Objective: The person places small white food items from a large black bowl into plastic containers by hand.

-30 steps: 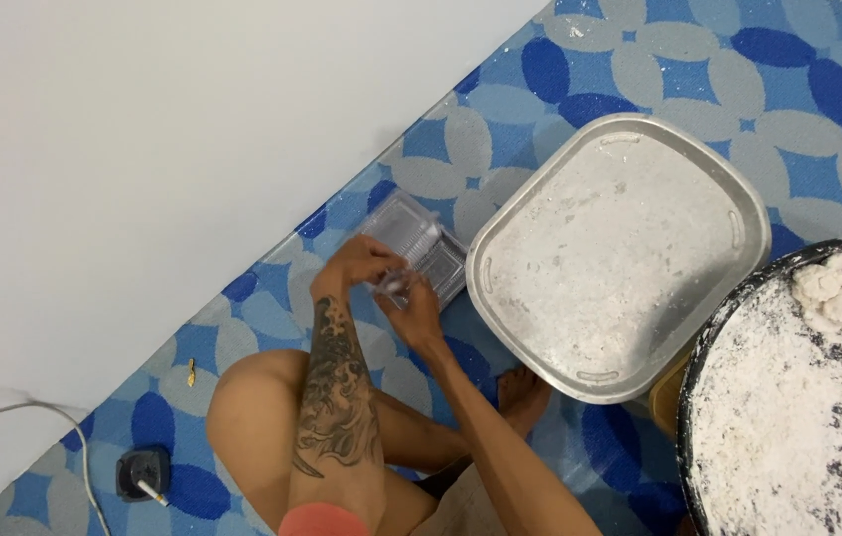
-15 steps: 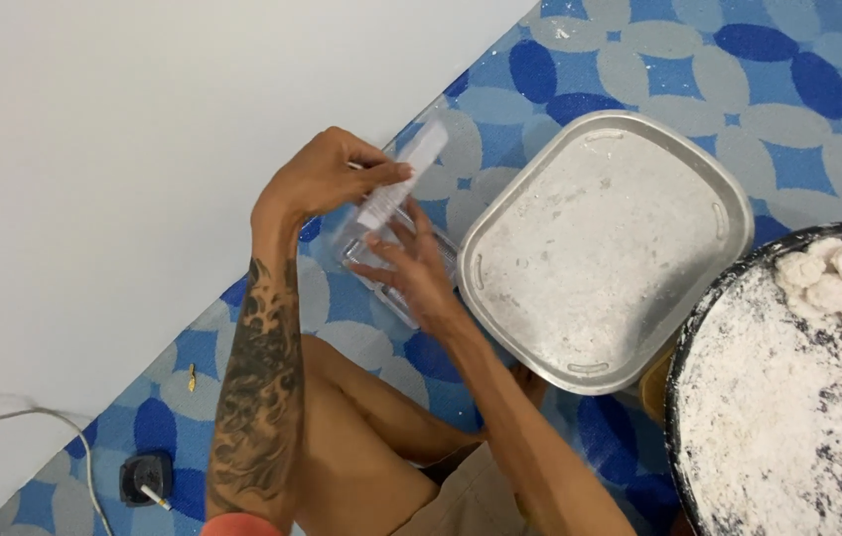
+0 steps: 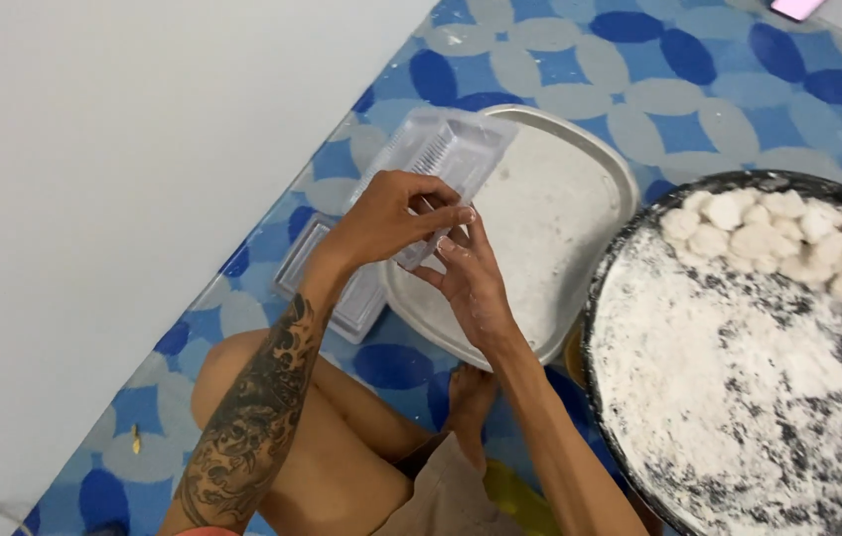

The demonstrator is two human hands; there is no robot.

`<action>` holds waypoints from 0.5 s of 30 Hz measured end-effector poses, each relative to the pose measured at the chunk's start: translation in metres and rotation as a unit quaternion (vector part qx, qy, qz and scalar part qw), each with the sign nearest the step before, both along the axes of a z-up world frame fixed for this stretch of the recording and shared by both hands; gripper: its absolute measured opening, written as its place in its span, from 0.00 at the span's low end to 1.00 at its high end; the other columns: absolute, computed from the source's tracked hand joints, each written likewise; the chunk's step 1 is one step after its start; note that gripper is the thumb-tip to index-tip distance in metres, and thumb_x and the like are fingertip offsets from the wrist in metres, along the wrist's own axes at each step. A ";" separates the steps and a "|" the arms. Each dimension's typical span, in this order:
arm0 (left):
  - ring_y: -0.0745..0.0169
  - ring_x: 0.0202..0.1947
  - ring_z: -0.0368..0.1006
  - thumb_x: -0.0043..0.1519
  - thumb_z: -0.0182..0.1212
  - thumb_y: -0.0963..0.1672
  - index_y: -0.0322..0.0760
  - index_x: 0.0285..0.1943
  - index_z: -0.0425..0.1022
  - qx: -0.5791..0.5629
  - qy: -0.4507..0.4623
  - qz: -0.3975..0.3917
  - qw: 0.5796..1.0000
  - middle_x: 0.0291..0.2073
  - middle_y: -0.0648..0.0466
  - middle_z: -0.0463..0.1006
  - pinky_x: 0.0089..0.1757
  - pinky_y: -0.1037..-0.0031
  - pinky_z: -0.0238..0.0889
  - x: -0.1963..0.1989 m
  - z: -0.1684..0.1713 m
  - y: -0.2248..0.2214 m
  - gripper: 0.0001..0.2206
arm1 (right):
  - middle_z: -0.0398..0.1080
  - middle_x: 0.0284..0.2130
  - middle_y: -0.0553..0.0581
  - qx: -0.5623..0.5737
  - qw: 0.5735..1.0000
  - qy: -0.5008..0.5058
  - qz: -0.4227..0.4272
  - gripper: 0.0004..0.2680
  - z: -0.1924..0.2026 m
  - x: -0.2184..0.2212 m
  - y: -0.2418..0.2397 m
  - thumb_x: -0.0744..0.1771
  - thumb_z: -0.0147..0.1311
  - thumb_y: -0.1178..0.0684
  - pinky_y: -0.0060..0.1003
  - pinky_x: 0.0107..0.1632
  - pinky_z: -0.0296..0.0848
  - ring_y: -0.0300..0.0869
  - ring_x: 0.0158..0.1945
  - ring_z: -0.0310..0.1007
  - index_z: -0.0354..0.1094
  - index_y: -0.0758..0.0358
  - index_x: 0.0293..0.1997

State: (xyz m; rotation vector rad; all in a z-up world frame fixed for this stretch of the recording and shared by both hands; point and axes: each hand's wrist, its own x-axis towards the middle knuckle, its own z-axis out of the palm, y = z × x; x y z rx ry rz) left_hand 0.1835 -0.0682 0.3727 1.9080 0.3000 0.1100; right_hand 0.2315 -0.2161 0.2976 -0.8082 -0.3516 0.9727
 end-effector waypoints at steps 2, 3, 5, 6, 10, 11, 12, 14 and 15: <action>0.59 0.33 0.80 0.61 0.69 0.46 0.33 0.46 0.83 -0.017 -0.007 -0.012 1.000 0.35 0.44 0.84 0.31 0.71 0.76 0.016 -0.005 -0.011 0.11 | 0.43 0.75 0.69 -0.011 1.000 -0.015 -0.025 0.31 0.001 0.009 -0.015 0.68 0.54 0.49 0.56 0.61 0.72 0.60 0.73 0.55 0.36 0.50 0.79; 0.59 0.33 0.80 0.60 0.70 0.45 0.32 0.46 0.82 -0.033 -0.012 -0.017 0.999 0.34 0.44 0.84 0.32 0.71 0.76 0.023 -0.006 -0.015 0.11 | 0.44 0.75 0.69 -0.020 0.998 -0.030 -0.043 0.31 0.002 0.012 -0.021 0.68 0.56 0.49 0.54 0.61 0.72 0.61 0.73 0.55 0.37 0.52 0.79; 0.59 0.33 0.80 0.60 0.71 0.46 0.33 0.46 0.83 -0.036 -0.020 -0.031 0.999 0.34 0.45 0.83 0.33 0.71 0.77 0.036 -0.018 -0.019 0.12 | 0.44 0.75 0.69 -0.035 0.996 -0.054 -0.057 0.31 -0.011 0.021 -0.030 0.68 0.55 0.51 0.52 0.60 0.72 0.62 0.72 0.55 0.36 0.52 0.79; 0.60 0.33 0.80 0.60 0.71 0.47 0.34 0.45 0.83 -0.040 -0.026 -0.041 0.998 0.33 0.45 0.83 0.33 0.72 0.77 0.043 -0.024 -0.019 0.12 | 0.43 0.75 0.69 -0.050 0.993 -0.077 -0.068 0.31 -0.017 0.025 -0.034 0.69 0.55 0.53 0.51 0.60 0.72 0.63 0.72 0.56 0.34 0.53 0.79; 0.51 0.34 0.82 0.61 0.70 0.48 0.34 0.46 0.84 -0.049 -0.022 -0.053 0.997 0.36 0.40 0.83 0.34 0.69 0.78 0.056 -0.023 -0.030 0.13 | 0.44 0.75 0.69 -0.052 0.991 -0.089 -0.090 0.31 -0.010 0.034 -0.045 0.69 0.55 0.54 0.51 0.60 0.72 0.62 0.71 0.57 0.35 0.53 0.80; 0.56 0.34 0.81 0.60 0.71 0.49 0.34 0.45 0.84 -0.063 -0.020 -0.048 0.997 0.35 0.43 0.83 0.34 0.70 0.78 0.058 -0.022 -0.033 0.14 | 0.45 0.75 0.70 -0.050 0.990 -0.094 -0.096 0.30 -0.008 0.036 -0.048 0.69 0.55 0.54 0.52 0.60 0.72 0.63 0.71 0.57 0.36 0.53 0.80; 0.60 0.35 0.81 0.59 0.72 0.50 0.35 0.45 0.84 -0.077 -0.019 -0.043 0.996 0.34 0.45 0.84 0.34 0.72 0.78 0.060 -0.021 -0.036 0.16 | 0.45 0.74 0.70 -0.049 0.989 -0.098 -0.101 0.30 -0.005 0.037 -0.050 0.69 0.54 0.54 0.54 0.60 0.72 0.64 0.71 0.56 0.36 0.53 0.79; 0.60 0.35 0.80 0.59 0.72 0.51 0.36 0.46 0.84 -0.077 -0.017 -0.047 0.996 0.35 0.45 0.83 0.34 0.71 0.79 0.062 -0.016 -0.039 0.16 | 0.46 0.74 0.69 -0.043 0.989 -0.097 -0.106 0.29 -0.005 0.040 -0.052 0.69 0.54 0.54 0.53 0.60 0.72 0.64 0.71 0.57 0.37 0.52 0.79; 0.60 0.36 0.80 0.59 0.72 0.51 0.37 0.47 0.84 -0.077 -0.017 -0.050 0.996 0.35 0.46 0.83 0.35 0.71 0.79 0.063 -0.014 -0.040 0.16 | 0.47 0.74 0.69 -0.036 0.989 -0.096 -0.110 0.29 -0.005 0.042 -0.053 0.70 0.53 0.54 0.52 0.60 0.73 0.63 0.71 0.58 0.37 0.51 0.79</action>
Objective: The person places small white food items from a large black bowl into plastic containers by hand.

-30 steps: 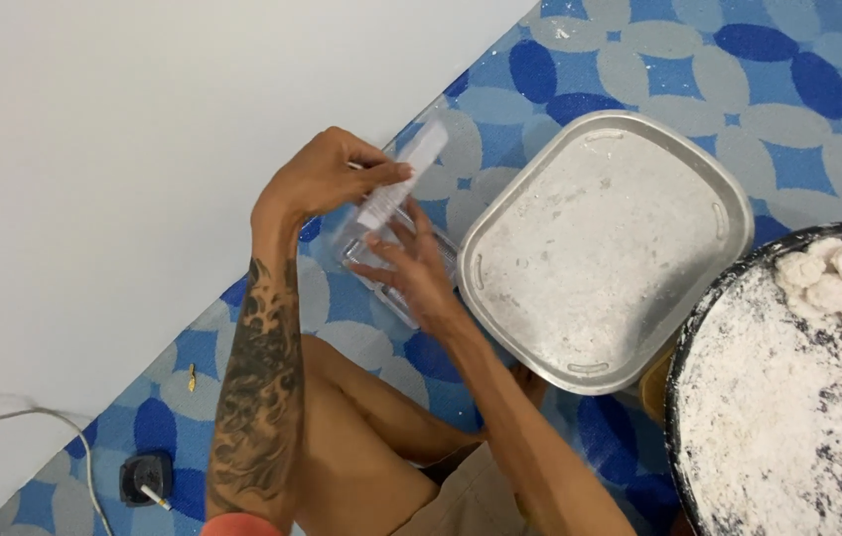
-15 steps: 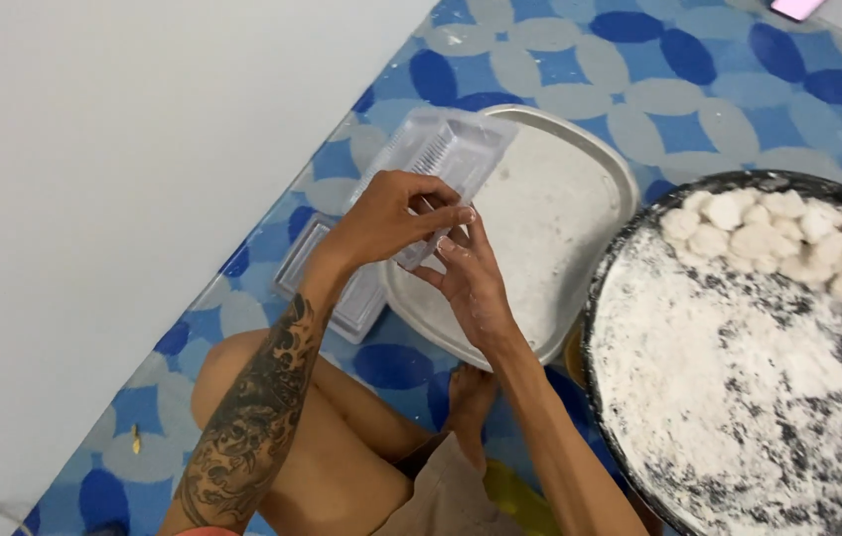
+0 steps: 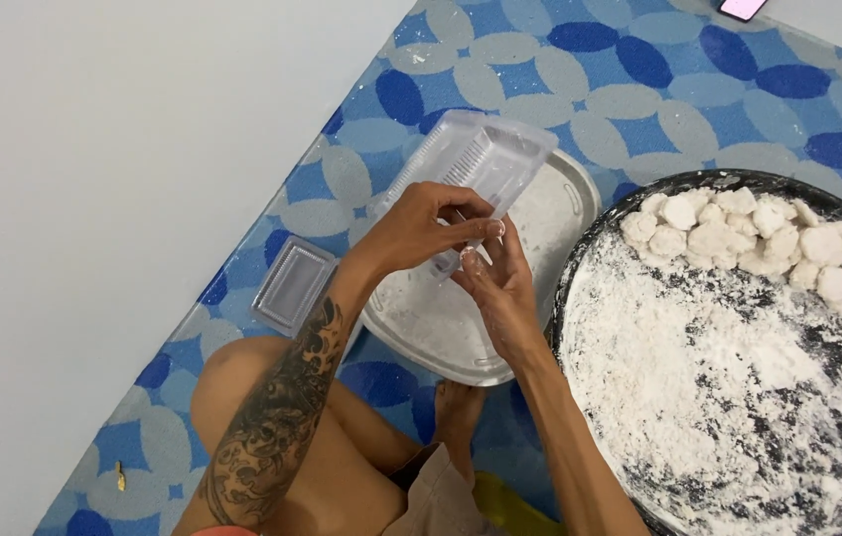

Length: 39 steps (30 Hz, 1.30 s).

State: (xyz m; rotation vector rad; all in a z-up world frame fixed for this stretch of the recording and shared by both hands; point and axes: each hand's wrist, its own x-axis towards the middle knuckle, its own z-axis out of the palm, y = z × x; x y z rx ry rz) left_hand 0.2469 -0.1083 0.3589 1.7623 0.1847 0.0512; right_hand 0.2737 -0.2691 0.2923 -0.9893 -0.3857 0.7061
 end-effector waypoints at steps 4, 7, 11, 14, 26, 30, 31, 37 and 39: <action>0.59 0.37 0.81 0.61 0.69 0.50 0.38 0.47 0.85 -0.007 -0.002 -0.015 1.000 0.36 0.45 0.84 0.36 0.70 0.79 0.000 0.006 -0.004 0.14 | 0.49 0.73 0.68 0.003 1.000 0.012 0.000 0.29 0.000 0.005 -0.004 0.69 0.54 0.54 0.51 0.60 0.73 0.62 0.70 0.59 0.39 0.53 0.79; 0.53 0.38 0.81 0.64 0.66 0.51 0.38 0.48 0.85 0.010 -0.012 -0.031 0.999 0.39 0.41 0.83 0.36 0.67 0.79 0.001 0.002 -0.004 0.15 | 0.51 0.71 0.70 0.009 1.000 0.024 -0.001 0.28 -0.004 0.009 -0.006 0.69 0.53 0.55 0.53 0.59 0.74 0.63 0.69 0.61 0.39 0.56 0.79; 0.46 0.39 0.81 0.66 0.62 0.50 0.36 0.49 0.84 0.012 -0.021 -0.028 0.999 0.41 0.37 0.83 0.38 0.64 0.79 0.002 -0.001 -0.006 0.14 | 0.53 0.70 0.69 0.011 1.000 0.027 0.001 0.28 -0.008 0.012 -0.005 0.69 0.52 0.55 0.51 0.58 0.75 0.61 0.67 0.63 0.39 0.57 0.78; 0.40 0.39 0.81 0.67 0.60 0.47 0.34 0.49 0.84 0.033 -0.025 -0.026 0.999 0.41 0.35 0.82 0.38 0.61 0.78 0.004 -0.004 -0.006 0.13 | 0.54 0.69 0.69 0.007 1.000 0.024 0.001 0.27 -0.008 0.014 -0.005 0.68 0.51 0.56 0.51 0.57 0.76 0.60 0.66 0.65 0.41 0.58 0.78; 0.52 0.26 0.80 0.62 0.60 0.41 0.32 0.36 0.80 0.176 -0.105 0.062 0.977 0.25 0.44 0.81 0.30 0.64 0.72 0.004 -0.001 0.002 0.06 | 0.64 0.62 0.63 -0.064 0.996 0.037 -0.052 0.25 -0.008 0.013 -0.004 0.66 0.46 0.59 0.49 0.52 0.79 0.52 0.57 0.73 0.49 0.62 0.74; 0.58 0.24 0.79 0.61 0.62 0.41 0.35 0.35 0.81 0.181 -0.112 0.118 0.970 0.24 0.47 0.82 0.30 0.67 0.71 0.002 0.006 0.015 0.05 | 0.68 0.56 0.67 -0.110 0.985 0.089 -0.100 0.22 0.004 0.015 0.001 0.65 0.46 0.60 0.53 0.48 0.81 0.57 0.51 0.77 0.53 0.67 0.70; 0.58 0.24 0.79 0.61 0.62 0.41 0.35 0.35 0.81 0.181 -0.113 0.118 0.970 0.24 0.47 0.82 0.30 0.67 0.71 0.002 0.007 0.021 0.05 | 0.68 0.56 0.67 -0.110 0.985 0.089 -0.101 0.22 -0.005 0.020 0.001 0.65 0.46 0.60 0.53 0.48 0.81 0.57 0.51 0.77 0.53 0.67 0.70; 0.64 0.23 0.78 0.67 0.63 0.42 0.37 0.37 0.80 0.237 -0.173 0.212 0.932 0.24 0.51 0.81 0.26 0.77 0.69 -0.004 0.033 0.050 0.06 | 0.72 0.49 0.67 -0.163 0.964 0.122 -0.173 0.20 -0.044 0.048 0.003 0.65 0.44 0.60 0.50 0.45 0.84 0.53 0.44 0.79 0.59 0.67 0.66; 0.65 0.29 0.75 0.68 0.60 0.40 0.30 0.42 0.79 0.246 -0.205 0.262 0.910 0.32 0.49 0.82 0.24 0.81 0.70 -0.009 0.046 0.053 0.05 | 0.73 0.50 0.62 -0.213 0.949 0.162 -0.169 0.15 -0.031 0.055 0.009 0.66 0.38 0.60 0.45 0.50 0.83 0.49 0.53 0.73 0.62 0.63 0.59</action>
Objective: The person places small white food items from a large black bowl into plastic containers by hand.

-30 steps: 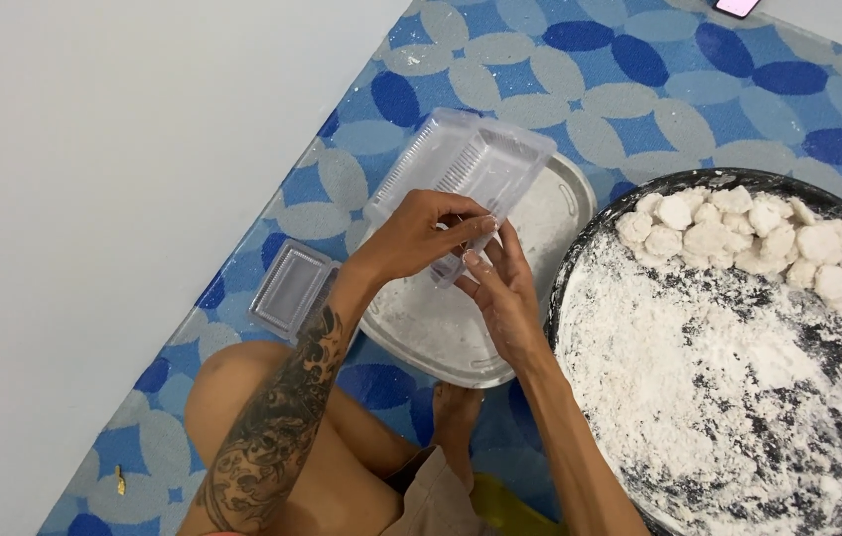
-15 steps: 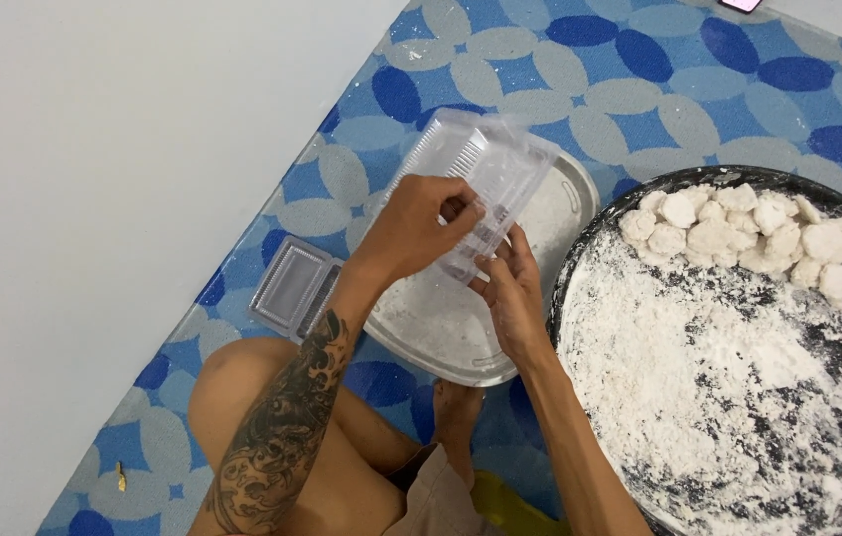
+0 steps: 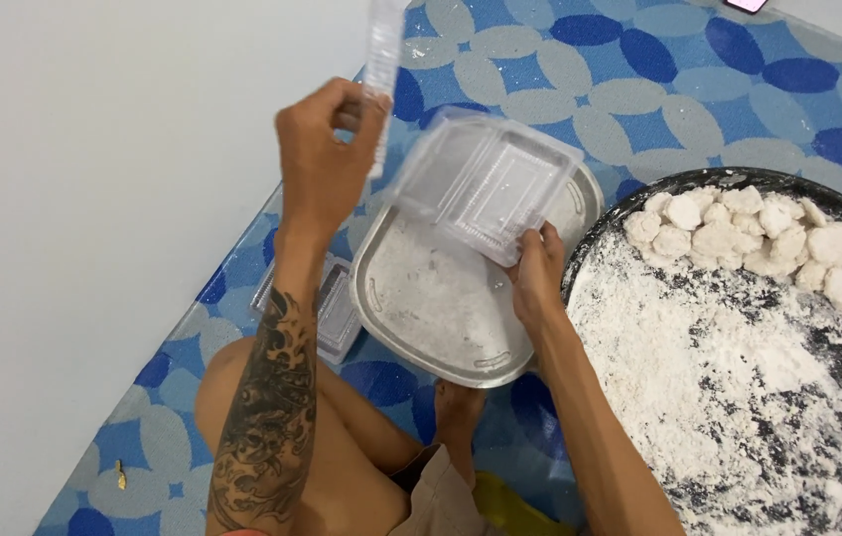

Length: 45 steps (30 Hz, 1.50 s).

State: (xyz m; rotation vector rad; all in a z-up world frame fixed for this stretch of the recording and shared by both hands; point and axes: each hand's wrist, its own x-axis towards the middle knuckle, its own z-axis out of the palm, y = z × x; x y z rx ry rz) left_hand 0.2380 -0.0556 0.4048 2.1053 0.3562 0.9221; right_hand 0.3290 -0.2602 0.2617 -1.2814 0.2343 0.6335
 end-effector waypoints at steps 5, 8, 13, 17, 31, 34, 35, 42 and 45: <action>0.70 0.28 0.68 0.68 0.61 0.41 0.32 0.41 0.79 0.044 -0.022 0.053 0.997 0.29 0.54 0.78 0.24 0.81 0.60 -0.004 0.007 0.003 0.05 | 0.70 0.49 0.58 -0.093 0.995 -0.023 0.005 0.14 -0.023 0.019 0.005 0.67 0.37 0.57 0.43 0.48 0.76 0.48 0.50 0.71 0.61 0.59 0.58; 0.63 0.29 0.76 0.67 0.59 0.39 0.28 0.43 0.77 0.061 -0.021 0.038 0.997 0.36 0.43 0.83 0.25 0.82 0.71 0.000 0.000 0.001 0.04 | 0.68 0.54 0.61 -0.119 0.993 -0.026 0.010 0.16 -0.030 0.027 0.010 0.68 0.36 0.58 0.44 0.51 0.77 0.50 0.53 0.71 0.54 0.61 0.64; 0.64 0.26 0.72 0.66 0.58 0.37 0.32 0.36 0.76 0.135 0.009 0.016 0.991 0.27 0.50 0.78 0.28 0.79 0.69 0.020 -0.033 -0.017 0.05 | 0.55 0.54 0.61 -0.256 0.957 -0.106 0.090 0.28 0.002 0.018 0.009 0.67 0.46 0.52 0.47 0.50 0.73 0.52 0.52 0.67 0.40 0.62 0.77; 0.44 0.35 0.79 0.67 0.57 0.46 0.42 0.44 0.76 0.195 0.094 -0.009 0.976 0.34 0.49 0.78 0.35 0.57 0.73 0.036 -0.077 -0.042 0.06 | 0.52 0.64 0.71 -0.006 0.987 -0.146 0.071 0.30 0.021 0.003 0.003 0.69 0.46 0.40 0.58 0.56 0.72 0.60 0.62 0.59 0.36 0.67 0.77; 0.36 0.46 0.81 0.69 0.56 0.50 0.36 0.53 0.81 -0.213 0.097 -0.341 0.911 0.45 0.38 0.82 0.40 0.58 0.80 0.017 -0.019 -0.072 0.16 | 0.51 0.71 0.78 0.269 0.946 -0.143 0.106 0.24 0.013 -0.019 -0.014 0.74 0.37 0.42 0.67 0.62 0.71 0.69 0.68 0.62 0.27 0.45 0.79; 0.39 0.47 0.81 0.67 0.60 0.47 0.34 0.55 0.80 -0.209 0.106 -0.325 0.916 0.46 0.38 0.82 0.41 0.59 0.80 0.014 -0.019 -0.071 0.14 | 0.52 0.70 0.78 0.259 0.948 -0.145 0.117 0.24 0.042 -0.030 -0.011 0.74 0.36 0.45 0.62 0.61 0.72 0.68 0.68 0.62 0.29 0.51 0.79; 0.41 0.46 0.81 0.66 0.62 0.48 0.35 0.54 0.81 -0.212 0.104 -0.326 0.915 0.45 0.40 0.82 0.41 0.61 0.80 0.014 -0.021 -0.070 0.14 | 0.52 0.70 0.77 0.266 0.946 -0.148 0.115 0.24 0.038 -0.031 -0.011 0.74 0.36 0.45 0.61 0.61 0.73 0.67 0.67 0.63 0.27 0.51 0.79; 0.50 0.45 0.81 0.65 0.65 0.47 0.37 0.53 0.82 -0.224 0.099 -0.336 0.909 0.43 0.45 0.83 0.41 0.65 0.81 0.015 -0.021 -0.068 0.13 | 0.52 0.71 0.74 0.271 0.934 -0.192 0.130 0.23 0.006 -0.023 -0.016 0.74 0.35 0.44 0.61 0.62 0.73 0.63 0.69 0.62 0.30 0.50 0.80; 0.54 0.44 0.80 0.65 0.66 0.46 0.36 0.52 0.82 -0.234 0.089 -0.336 0.908 0.42 0.45 0.83 0.40 0.68 0.80 0.017 -0.022 -0.067 0.12 | 0.50 0.72 0.75 0.291 0.927 -0.198 0.129 0.24 0.004 -0.021 -0.016 0.74 0.36 0.44 0.61 0.62 0.73 0.63 0.69 0.61 0.30 0.51 0.80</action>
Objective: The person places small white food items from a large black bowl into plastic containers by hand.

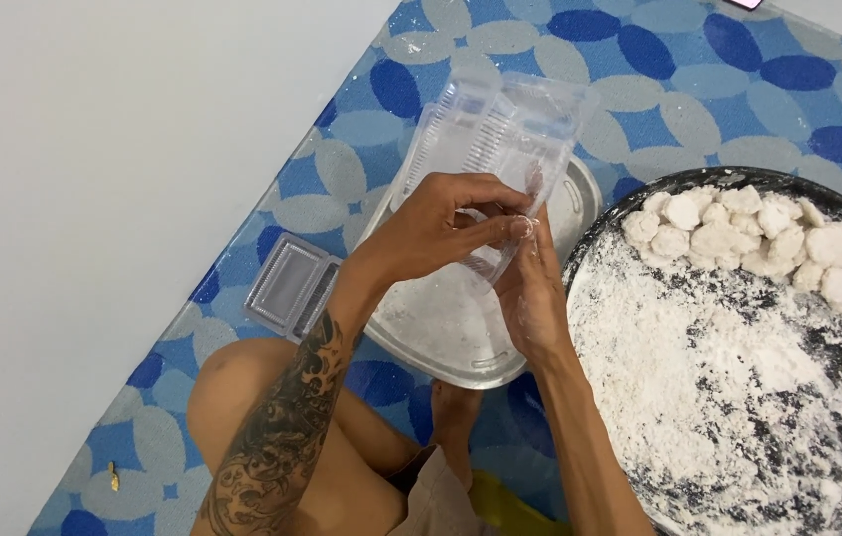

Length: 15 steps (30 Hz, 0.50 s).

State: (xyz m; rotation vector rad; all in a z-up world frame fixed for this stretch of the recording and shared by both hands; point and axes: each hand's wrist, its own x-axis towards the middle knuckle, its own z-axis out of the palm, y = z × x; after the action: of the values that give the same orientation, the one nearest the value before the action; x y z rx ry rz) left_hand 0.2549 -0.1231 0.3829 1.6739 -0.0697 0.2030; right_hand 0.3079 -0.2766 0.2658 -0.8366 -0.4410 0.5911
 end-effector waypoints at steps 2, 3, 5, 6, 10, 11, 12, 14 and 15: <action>0.54 0.44 0.80 0.65 0.66 0.47 0.37 0.53 0.82 0.005 -0.002 -0.001 1.000 0.42 0.46 0.83 0.40 0.68 0.80 0.000 0.001 0.001 0.12 | 0.50 0.72 0.74 -0.003 1.000 0.003 0.005 0.24 0.012 -0.002 0.002 0.74 0.36 0.44 0.61 0.62 0.72 0.63 0.70 0.61 0.28 0.51 0.80; 0.54 0.44 0.81 0.65 0.66 0.47 0.38 0.53 0.82 0.009 -0.002 -0.004 1.000 0.42 0.46 0.83 0.40 0.68 0.80 0.001 0.001 0.001 0.12 | 0.49 0.73 0.74 -0.007 1.000 0.006 0.008 0.25 0.017 -0.003 0.003 0.74 0.36 0.43 0.60 0.62 0.72 0.63 0.70 0.60 0.27 0.51 0.80; 0.53 0.44 0.81 0.65 0.66 0.47 0.38 0.54 0.82 0.010 -0.002 -0.007 1.000 0.42 0.46 0.83 0.40 0.68 0.80 0.001 0.001 0.002 0.12 | 0.51 0.72 0.73 -0.007 1.000 0.004 0.006 0.25 0.021 -0.006 0.004 0.73 0.37 0.42 0.58 0.62 0.72 0.62 0.70 0.61 0.28 0.49 0.80; 0.52 0.44 0.81 0.65 0.66 0.47 0.38 0.54 0.81 0.012 -0.003 -0.010 1.000 0.43 0.46 0.83 0.40 0.67 0.80 0.001 0.001 0.002 0.13 | 0.52 0.72 0.71 -0.007 1.000 0.000 0.005 0.26 0.024 -0.007 0.005 0.73 0.39 0.41 0.57 0.63 0.73 0.60 0.70 0.62 0.29 0.48 0.80; 0.55 0.44 0.81 0.66 0.65 0.47 0.38 0.54 0.81 0.007 -0.001 -0.014 1.000 0.43 0.48 0.83 0.41 0.69 0.80 -0.001 0.003 0.003 0.12 | 0.50 0.72 0.75 0.006 1.000 0.005 0.015 0.26 0.021 -0.004 0.007 0.73 0.37 0.41 0.64 0.64 0.70 0.67 0.71 0.59 0.26 0.47 0.80; 0.55 0.44 0.80 0.66 0.64 0.47 0.39 0.54 0.81 0.005 -0.001 -0.016 1.000 0.43 0.48 0.83 0.41 0.68 0.80 -0.001 0.003 0.003 0.12 | 0.51 0.72 0.75 0.005 1.000 0.014 0.013 0.26 0.019 -0.004 0.007 0.73 0.37 0.41 0.64 0.64 0.70 0.68 0.70 0.60 0.26 0.46 0.79; 0.55 0.45 0.80 0.66 0.64 0.46 0.39 0.54 0.81 0.003 -0.002 -0.018 1.000 0.43 0.48 0.83 0.41 0.68 0.80 -0.001 0.003 0.002 0.12 | 0.52 0.71 0.75 0.005 1.000 0.022 0.011 0.26 0.018 -0.005 0.007 0.73 0.37 0.41 0.63 0.64 0.70 0.68 0.70 0.61 0.27 0.46 0.79; 0.56 0.44 0.80 0.66 0.64 0.47 0.39 0.55 0.81 0.003 -0.001 -0.022 1.000 0.43 0.48 0.83 0.41 0.69 0.80 0.000 0.003 0.002 0.12 | 0.53 0.71 0.73 -0.017 1.000 0.017 0.015 0.27 0.035 -0.007 0.007 0.72 0.38 0.38 0.63 0.64 0.70 0.66 0.70 0.61 0.27 0.46 0.80; 0.57 0.44 0.80 0.66 0.65 0.47 0.39 0.55 0.81 0.003 -0.001 -0.024 1.000 0.43 0.49 0.83 0.41 0.70 0.80 0.000 0.003 0.002 0.12 | 0.53 0.71 0.71 -0.037 0.999 0.010 0.020 0.29 0.044 -0.008 0.007 0.71 0.38 0.34 0.62 0.64 0.69 0.64 0.70 0.61 0.27 0.47 0.80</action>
State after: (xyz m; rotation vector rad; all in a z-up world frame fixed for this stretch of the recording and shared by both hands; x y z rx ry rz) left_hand 0.2547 -0.1208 0.3855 1.6772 -0.1115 0.1684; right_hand 0.2997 -0.2695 0.3095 -0.8934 -0.4195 0.6554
